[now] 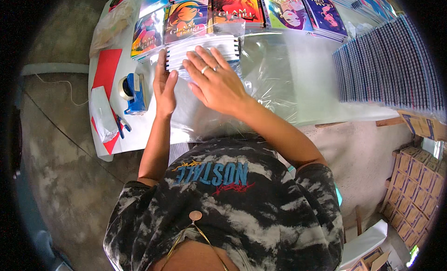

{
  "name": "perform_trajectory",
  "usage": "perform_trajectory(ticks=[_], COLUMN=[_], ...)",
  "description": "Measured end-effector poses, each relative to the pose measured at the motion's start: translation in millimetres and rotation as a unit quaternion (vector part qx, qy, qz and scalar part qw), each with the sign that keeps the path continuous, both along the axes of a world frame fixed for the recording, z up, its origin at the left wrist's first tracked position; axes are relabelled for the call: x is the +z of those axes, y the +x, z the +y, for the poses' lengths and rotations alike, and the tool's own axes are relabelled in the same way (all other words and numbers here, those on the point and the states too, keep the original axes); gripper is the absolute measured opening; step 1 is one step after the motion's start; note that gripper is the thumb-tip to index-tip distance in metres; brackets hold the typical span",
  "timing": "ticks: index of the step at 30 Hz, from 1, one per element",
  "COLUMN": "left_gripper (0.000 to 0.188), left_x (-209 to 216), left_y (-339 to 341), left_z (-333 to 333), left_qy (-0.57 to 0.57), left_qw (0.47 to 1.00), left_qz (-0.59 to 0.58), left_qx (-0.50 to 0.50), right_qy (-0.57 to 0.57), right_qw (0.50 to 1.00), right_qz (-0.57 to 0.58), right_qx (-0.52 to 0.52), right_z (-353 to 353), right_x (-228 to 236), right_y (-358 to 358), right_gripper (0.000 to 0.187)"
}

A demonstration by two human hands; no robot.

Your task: The person repeatedly places spiral-bound notebooks into clear plastic sleeves, folds the sleeve edges, and seals them with a tape dispenser. They handle notebooks one at a time, stacking sealed units on the table while additional stacks of notebooks and sleeves remain nearby.

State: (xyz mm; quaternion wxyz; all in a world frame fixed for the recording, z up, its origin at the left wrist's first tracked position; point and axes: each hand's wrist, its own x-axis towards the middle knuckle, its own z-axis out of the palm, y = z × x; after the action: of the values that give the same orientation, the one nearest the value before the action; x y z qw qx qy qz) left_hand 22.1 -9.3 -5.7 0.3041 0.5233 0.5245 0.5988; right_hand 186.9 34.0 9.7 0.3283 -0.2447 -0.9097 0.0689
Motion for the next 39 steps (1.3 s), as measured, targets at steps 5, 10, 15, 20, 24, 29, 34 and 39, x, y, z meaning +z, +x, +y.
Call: perform_trajectory(ticks=[5,10,15,20,24,29,34,39], left_gripper=[0.031,0.023,0.027,0.049,0.061,0.057,0.047,0.041], left_x=[-9,6,14,23,32,68,95,142], left_y=[12,10,35,49,51,25,-17,-83], left_z=[0,-1,-2,-2,3,26,94,122], left_qy=[0.027,0.087,0.047,-0.001,0.0,-0.038,-0.093,0.004], left_qw=[0.961,0.884,0.861,0.854,0.92,0.981,0.931,0.979], left_qz=[0.197,0.418,0.477,0.509,0.39,0.177,0.344,-0.01], left_qx=[0.192,0.19,0.168,0.111,0.04,0.062,-0.079,-0.202], right_qy=[0.01,-0.071,0.038,-0.024,-0.021,0.009,0.022,0.021], right_qw=[0.997,0.986,0.91,0.982,0.985,0.993,0.992,0.991], right_qz=[-0.052,0.124,0.355,0.098,0.149,0.091,0.095,0.103], right_qx=[-0.046,-0.087,-0.21,-0.16,-0.087,-0.078,-0.079,-0.085], right_z=[29,52,40,7,7,12,14,14], right_x=[12,13,-7,-15,-13,-11,-15,-14], right_y=[-16,-28,0,23,7,10,9,11], right_gripper=[0.042,0.052,0.059,0.05,0.047,0.042,0.031,0.03])
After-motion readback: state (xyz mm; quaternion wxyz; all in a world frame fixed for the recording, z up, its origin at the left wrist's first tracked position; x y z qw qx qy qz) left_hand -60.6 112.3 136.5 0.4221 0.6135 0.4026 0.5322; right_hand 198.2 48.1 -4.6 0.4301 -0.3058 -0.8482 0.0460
